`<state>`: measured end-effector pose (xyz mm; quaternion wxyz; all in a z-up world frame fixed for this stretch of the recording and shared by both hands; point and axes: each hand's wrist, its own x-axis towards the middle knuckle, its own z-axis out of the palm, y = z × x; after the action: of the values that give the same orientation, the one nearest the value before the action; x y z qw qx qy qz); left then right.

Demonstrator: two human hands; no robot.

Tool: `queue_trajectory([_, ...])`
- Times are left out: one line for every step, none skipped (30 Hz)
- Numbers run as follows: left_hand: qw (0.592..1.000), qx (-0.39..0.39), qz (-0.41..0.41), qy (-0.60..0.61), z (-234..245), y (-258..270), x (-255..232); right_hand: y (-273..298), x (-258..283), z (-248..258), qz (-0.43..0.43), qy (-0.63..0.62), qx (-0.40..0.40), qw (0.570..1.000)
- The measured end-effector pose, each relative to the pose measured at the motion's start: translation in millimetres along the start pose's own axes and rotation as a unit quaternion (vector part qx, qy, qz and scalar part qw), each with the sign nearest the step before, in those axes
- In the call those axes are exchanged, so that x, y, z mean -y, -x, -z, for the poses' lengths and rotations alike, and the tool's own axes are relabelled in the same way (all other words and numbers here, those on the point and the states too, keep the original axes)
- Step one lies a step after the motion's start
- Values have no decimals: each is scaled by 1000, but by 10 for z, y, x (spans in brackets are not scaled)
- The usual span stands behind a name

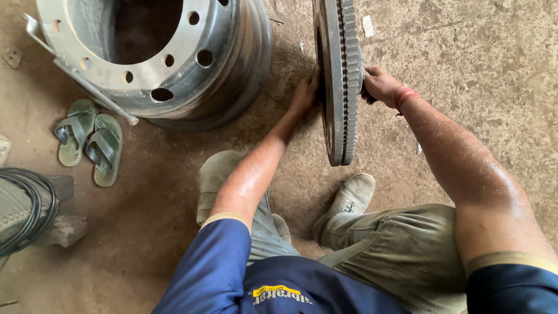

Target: The person kneels on the floor and repeatedly scrubs a large circular metal gear with a small abrasive block, rotating the part to clean different sections. The person then stands, moves a chair, and briefly handles a small metal component on a workbench.

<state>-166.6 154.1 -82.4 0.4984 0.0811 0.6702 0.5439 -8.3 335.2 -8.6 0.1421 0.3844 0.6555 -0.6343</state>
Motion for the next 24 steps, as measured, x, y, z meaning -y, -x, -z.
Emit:
queue_trajectory([998,7,-26,-60,-21,14,-35,17,1,-3,3,-6,4,1000])
queue_trajectory([991,14,-53,-121,-47,1,-71,25,7,2,7,-13,7,1000])
queue_trajectory([980,21,-80,-182,-64,-9,-86,31,10,11,4,-8,9,1000])
queue_trajectory([974,23,-100,-203,-71,-25,-93,32,11,15,2,-5,9,1000])
queue_trajectory([967,24,-120,-224,-73,-43,-92,30,13,18,-1,-1,10,1000])
queue_trajectory([959,26,-139,-245,-70,-54,-81,25,13,18,-1,-2,10,1000])
queue_trajectory([972,51,-168,-155,-59,-59,-65,17,15,15,0,-3,10,1000])
queue_trajectory([976,76,-194,-63,-44,-46,-34,18,6,6,-1,-5,10,1000])
queue_trajectory([970,102,-218,29,-31,-34,-10,20,-2,-7,-5,-7,7,1000])
queue_trajectory([972,85,-218,22,-10,-21,4,20,-3,-23,-7,-8,5,1000])
queue_trajectory([973,68,-219,16,4,-7,10,25,1,-26,-10,-9,3,1000])
queue_trajectory([974,50,-219,8,10,-3,-4,34,17,-11,-8,-5,16,1000])
queue_trajectory([984,26,-168,-61,-1,-11,-29,49,34,17,-7,-1,28,1000])
queue_trajectory([985,0,-113,-130,-11,-20,-47,56,51,35,-7,4,44,999])
queue_trajectory([978,-24,-57,-197,-23,-36,-58,62,65,61,-3,4,38,999])
queue_trajectory([973,-16,-68,-221,-48,-58,-49,64,71,97,0,4,33,999])
queue_trajectory([966,-8,-78,-245,-77,-78,-24,62,68,118,3,5,29,1000])
queue_trajectory([958,2,-94,-271,-92,-106,-6,62,60,119,-3,8,27,1000])
queue_trajectory([953,-6,-119,-277,-87,-102,38,76,34,89,-9,11,26,1000])
queue_trajectory([948,-14,-148,-283,-91,-118,70,76,33,91,-13,16,21,1000])
queue_trajectory([941,-21,-177,-288,-84,-124,102,92,20,65,-21,5,19,1000])
queue_trajectory([938,-27,-213,-272,-76,-137,106,105,32,39,-26,-3,16,1000])
queue_trajectory([934,-33,-248,-256,-66,-131,119,116,55,13,-31,-12,13,999])
queue_trajectory([929,-40,-280,-240,-57,-142,120,137,74,1,-17,-33,28,999])
